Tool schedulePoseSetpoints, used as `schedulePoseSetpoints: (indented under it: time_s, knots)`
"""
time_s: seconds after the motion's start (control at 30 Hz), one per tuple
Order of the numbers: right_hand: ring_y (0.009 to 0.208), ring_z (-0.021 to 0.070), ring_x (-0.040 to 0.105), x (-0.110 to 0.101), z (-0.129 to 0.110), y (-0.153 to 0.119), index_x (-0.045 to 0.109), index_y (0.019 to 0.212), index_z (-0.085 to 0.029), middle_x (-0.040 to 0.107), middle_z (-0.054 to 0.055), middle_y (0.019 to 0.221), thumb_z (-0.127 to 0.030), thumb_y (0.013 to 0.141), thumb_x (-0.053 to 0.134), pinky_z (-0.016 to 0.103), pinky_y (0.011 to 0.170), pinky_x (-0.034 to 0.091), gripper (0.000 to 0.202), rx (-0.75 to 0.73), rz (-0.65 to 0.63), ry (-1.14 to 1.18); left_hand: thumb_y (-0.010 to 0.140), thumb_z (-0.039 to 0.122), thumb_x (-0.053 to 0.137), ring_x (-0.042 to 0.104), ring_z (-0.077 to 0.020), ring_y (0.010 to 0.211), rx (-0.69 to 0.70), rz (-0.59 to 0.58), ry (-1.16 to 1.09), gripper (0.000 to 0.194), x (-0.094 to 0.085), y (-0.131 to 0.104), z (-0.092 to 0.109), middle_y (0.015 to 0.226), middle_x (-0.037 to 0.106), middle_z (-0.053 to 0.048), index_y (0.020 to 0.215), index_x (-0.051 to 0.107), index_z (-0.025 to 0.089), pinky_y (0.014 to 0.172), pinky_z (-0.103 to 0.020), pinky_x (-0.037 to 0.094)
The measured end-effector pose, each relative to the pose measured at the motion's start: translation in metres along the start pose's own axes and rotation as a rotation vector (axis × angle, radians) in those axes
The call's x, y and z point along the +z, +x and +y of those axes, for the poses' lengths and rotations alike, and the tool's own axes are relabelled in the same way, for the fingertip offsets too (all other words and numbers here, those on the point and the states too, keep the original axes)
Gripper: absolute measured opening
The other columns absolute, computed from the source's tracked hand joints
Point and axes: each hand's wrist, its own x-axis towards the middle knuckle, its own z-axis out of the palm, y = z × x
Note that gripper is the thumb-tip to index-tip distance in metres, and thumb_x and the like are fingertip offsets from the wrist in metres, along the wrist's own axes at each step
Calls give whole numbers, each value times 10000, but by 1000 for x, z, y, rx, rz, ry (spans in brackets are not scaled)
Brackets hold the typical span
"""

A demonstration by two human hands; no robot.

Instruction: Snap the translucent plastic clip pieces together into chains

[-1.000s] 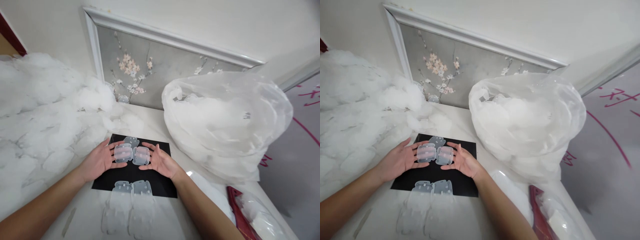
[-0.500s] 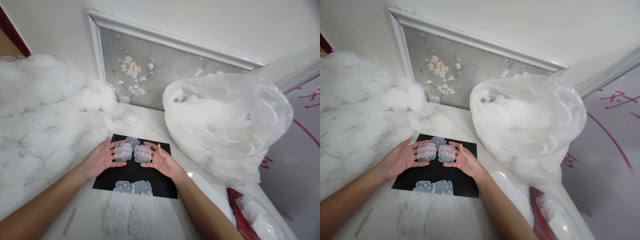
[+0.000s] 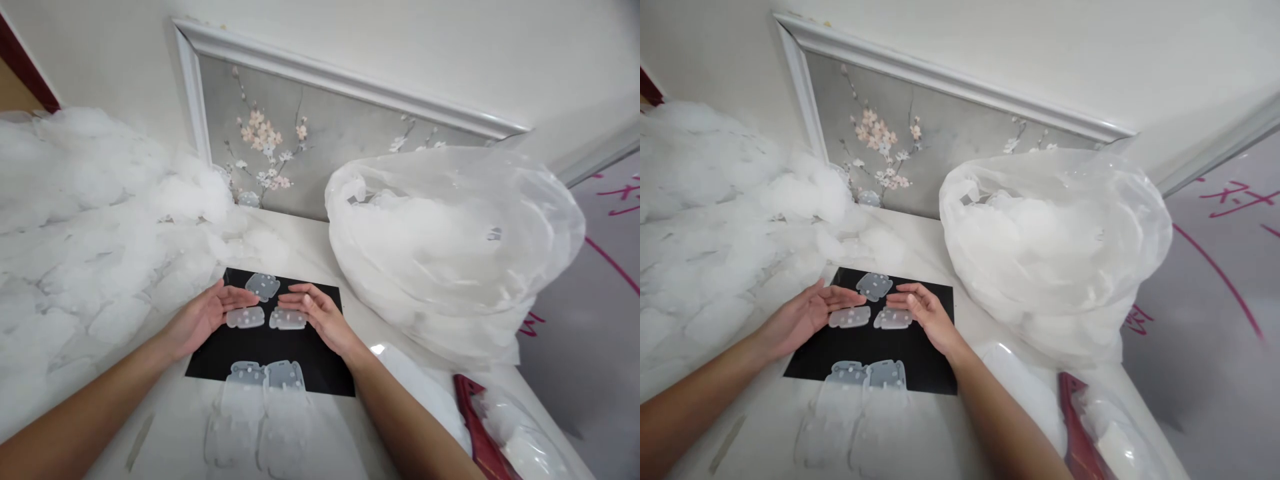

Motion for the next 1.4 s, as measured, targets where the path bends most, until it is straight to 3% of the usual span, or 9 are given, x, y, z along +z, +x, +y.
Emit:
schedulePoseSetpoints:
  time_s: [0.1,0.2,0.43,0.8,1.03,1.13,1.2,1.3,1.4]
  knots:
    - [1156,274,641,1,3,1,610,1035,-234,669,95,1215,-474,795,728,432,902,544,359,-32,48,-111,849,467,642,482,-360,1328,54,36,142,339,4,-4,0,1271,692,-104,1064,743,224,1100,-498,369]
    - [1152,278,642,0,6,3,609,1020,-232,664,92,1208,-452,789,733,449,898,554,341,-36,51,-152,792,415,729,449,-357,1355,56,75,254,376,9,-7,0,1317,661,-93,1129,708,251,1088,-479,388]
    - [1092,273,670,-1,8,3,594,1028,-223,698,101,1136,-538,837,651,455,882,563,373,-30,70,-142,860,495,627,402,-342,1378,103,104,264,385,12,-6,-2,1338,614,-100,1157,669,254,1030,-439,455]
    - [953,242,706,-3,13,4,589,1027,-214,731,108,1070,-619,871,548,424,859,539,436,-27,75,-225,869,484,606,565,-309,1176,151,138,498,340,3,-1,-7,1144,681,-69,1104,684,251,1016,-423,443]
    - [822,182,662,5,8,0,635,993,-232,702,19,880,-292,775,720,338,773,519,241,-114,76,-439,777,301,669,606,-242,844,282,187,897,180,0,-4,-7,900,648,-38,942,726,257,799,-350,495]
    - [734,160,639,7,4,-1,637,993,-234,668,-1,823,-289,792,694,297,661,511,216,-104,59,-402,803,317,627,570,-194,739,268,200,906,160,2,-8,-1,828,598,-15,921,710,250,697,-300,486]
    - [710,155,641,7,2,-1,625,1002,-231,667,-1,824,-339,797,701,276,609,509,244,-70,36,-305,792,349,643,537,-151,650,196,164,793,209,5,-12,4,830,558,4,972,687,251,608,-270,479]
    - [665,140,629,5,-1,-2,627,995,-228,673,-6,829,-391,772,737,252,559,501,297,4,-31,-185,801,406,656,499,-120,575,8,-34,616,323,11,-22,11,859,540,10,1094,644,272,462,-224,427]
    - [675,139,645,6,-7,-8,661,973,-206,693,-2,812,-392,725,787,263,606,516,335,140,-310,-210,802,370,683,590,-182,737,-102,-307,735,307,23,-34,14,884,615,-13,1097,682,285,552,-237,453]
